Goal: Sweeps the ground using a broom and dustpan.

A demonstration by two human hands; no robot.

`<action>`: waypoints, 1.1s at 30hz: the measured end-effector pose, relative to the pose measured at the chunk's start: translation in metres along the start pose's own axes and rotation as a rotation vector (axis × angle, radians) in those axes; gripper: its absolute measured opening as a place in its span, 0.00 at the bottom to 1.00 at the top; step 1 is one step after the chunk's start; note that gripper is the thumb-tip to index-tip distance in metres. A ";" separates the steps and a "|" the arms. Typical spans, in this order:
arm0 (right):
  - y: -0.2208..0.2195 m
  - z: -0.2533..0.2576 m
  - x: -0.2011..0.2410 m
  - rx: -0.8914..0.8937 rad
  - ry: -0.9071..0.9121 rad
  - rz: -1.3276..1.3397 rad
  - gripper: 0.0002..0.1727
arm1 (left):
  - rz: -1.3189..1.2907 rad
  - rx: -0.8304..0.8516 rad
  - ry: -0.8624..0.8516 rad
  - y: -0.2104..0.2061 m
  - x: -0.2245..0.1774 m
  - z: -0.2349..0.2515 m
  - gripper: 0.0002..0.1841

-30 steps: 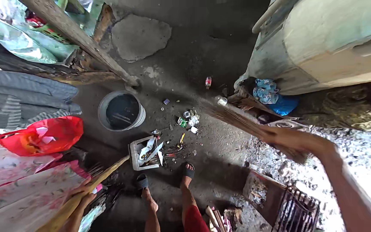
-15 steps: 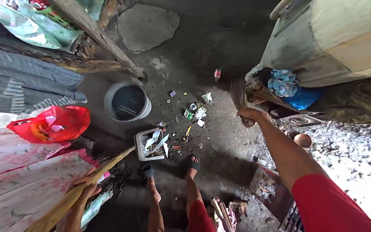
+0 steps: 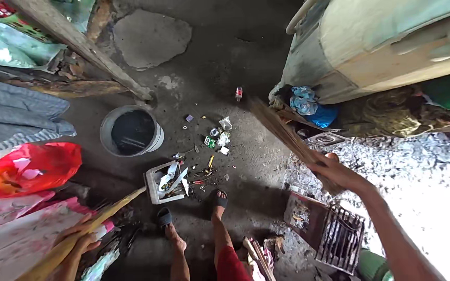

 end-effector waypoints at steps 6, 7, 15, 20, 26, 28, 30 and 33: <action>-0.075 0.194 0.013 -0.025 -0.045 0.042 0.43 | 0.024 -0.045 -0.006 0.001 0.006 0.003 0.13; -0.080 0.194 0.011 0.039 -0.046 0.024 0.43 | 0.031 -0.054 -0.006 0.004 0.008 0.002 0.13; 0.008 -0.048 -0.044 0.136 -0.089 0.050 0.47 | 0.013 -0.033 0.011 0.004 0.001 0.003 0.12; -0.035 0.016 -0.036 0.087 -0.075 0.154 0.44 | 0.027 -0.024 -0.026 0.001 -0.001 0.009 0.13; -0.204 0.105 -0.057 0.265 -0.047 0.191 0.51 | 0.061 -0.047 -0.034 -0.009 -0.007 0.008 0.15; -0.232 0.064 -0.076 0.378 -0.070 0.100 0.53 | 0.066 -0.053 -0.018 -0.010 -0.006 0.009 0.15; -0.243 0.019 -0.099 0.464 -0.082 0.076 0.55 | 0.074 -0.046 -0.004 -0.010 -0.006 0.012 0.16; -0.228 -0.044 -0.127 0.515 -0.074 0.097 0.57 | 0.082 -0.051 0.010 -0.008 -0.008 0.018 0.16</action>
Point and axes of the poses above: each hand's wrist, its own z-axis towards the middle knuckle, its own y-axis out of the back of the hand, x = y × z, the point moved 5 cm from there along z, towards the middle knuckle
